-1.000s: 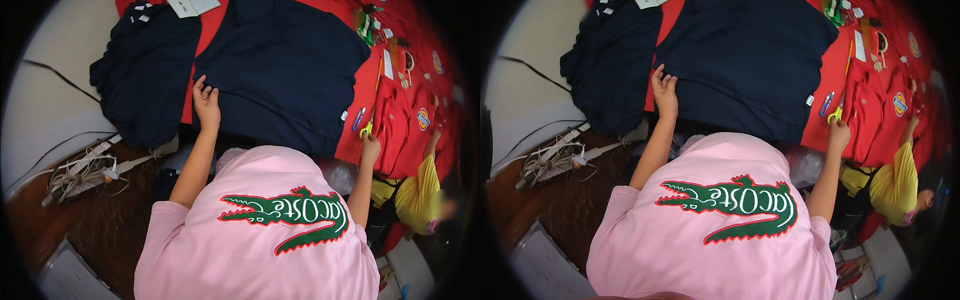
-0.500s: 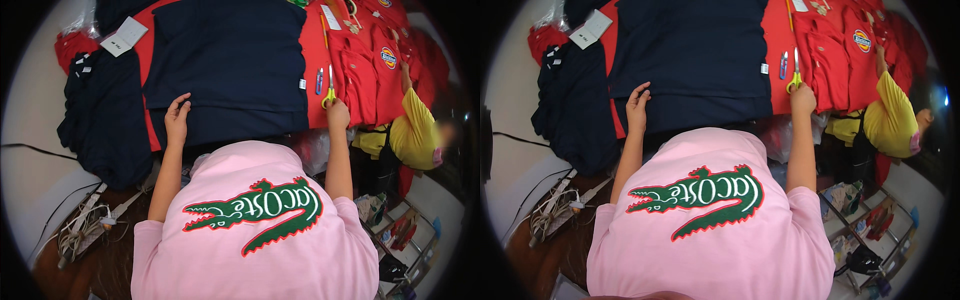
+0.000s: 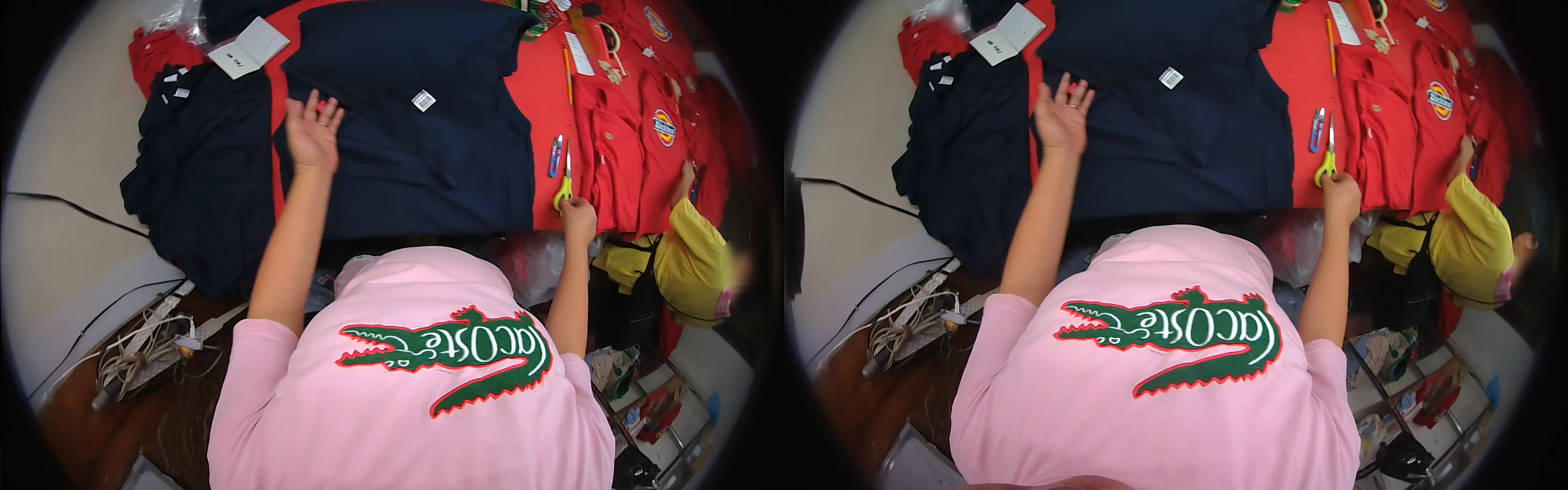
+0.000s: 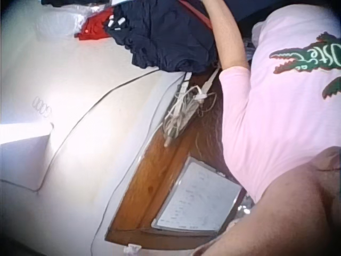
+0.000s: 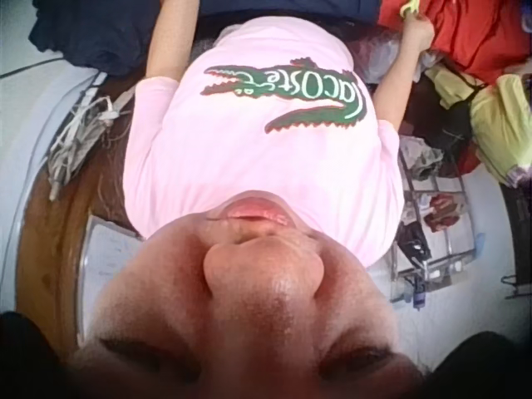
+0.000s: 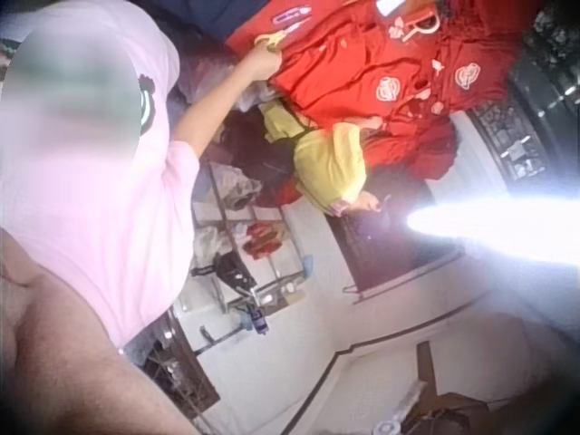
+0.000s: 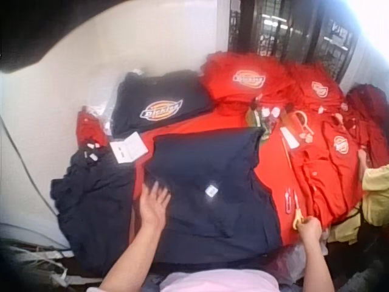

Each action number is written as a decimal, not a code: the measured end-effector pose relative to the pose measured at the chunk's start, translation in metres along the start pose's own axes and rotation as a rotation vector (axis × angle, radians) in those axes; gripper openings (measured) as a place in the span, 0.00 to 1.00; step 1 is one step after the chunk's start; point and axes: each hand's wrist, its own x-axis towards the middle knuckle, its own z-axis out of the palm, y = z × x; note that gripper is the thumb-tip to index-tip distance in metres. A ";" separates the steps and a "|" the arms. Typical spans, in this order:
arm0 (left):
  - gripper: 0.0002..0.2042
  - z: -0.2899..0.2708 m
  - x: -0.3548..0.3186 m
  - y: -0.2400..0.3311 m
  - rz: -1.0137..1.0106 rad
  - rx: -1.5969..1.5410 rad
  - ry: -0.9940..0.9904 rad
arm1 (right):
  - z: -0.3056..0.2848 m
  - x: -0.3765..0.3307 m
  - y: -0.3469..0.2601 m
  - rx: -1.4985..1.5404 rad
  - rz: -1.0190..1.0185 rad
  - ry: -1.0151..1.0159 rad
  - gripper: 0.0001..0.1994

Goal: The person picks up dark sleeveless shirts from a table, lays them flat to check the seams and fabric, and uses shears to trim loose threads before folding them.

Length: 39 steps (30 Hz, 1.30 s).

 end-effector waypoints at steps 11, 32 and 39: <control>0.18 0.042 -0.096 -0.087 -0.119 0.160 0.179 | -0.021 -0.025 -0.034 1.679 0.361 -0.560 0.20; 0.18 0.076 -0.071 -0.066 0.123 0.618 -0.063 | -0.049 -0.087 -0.188 0.463 -0.776 -0.333 0.16; 0.32 0.105 -0.108 -0.022 0.243 0.583 -0.244 | -0.081 -0.101 -0.200 0.409 -0.904 -0.221 0.19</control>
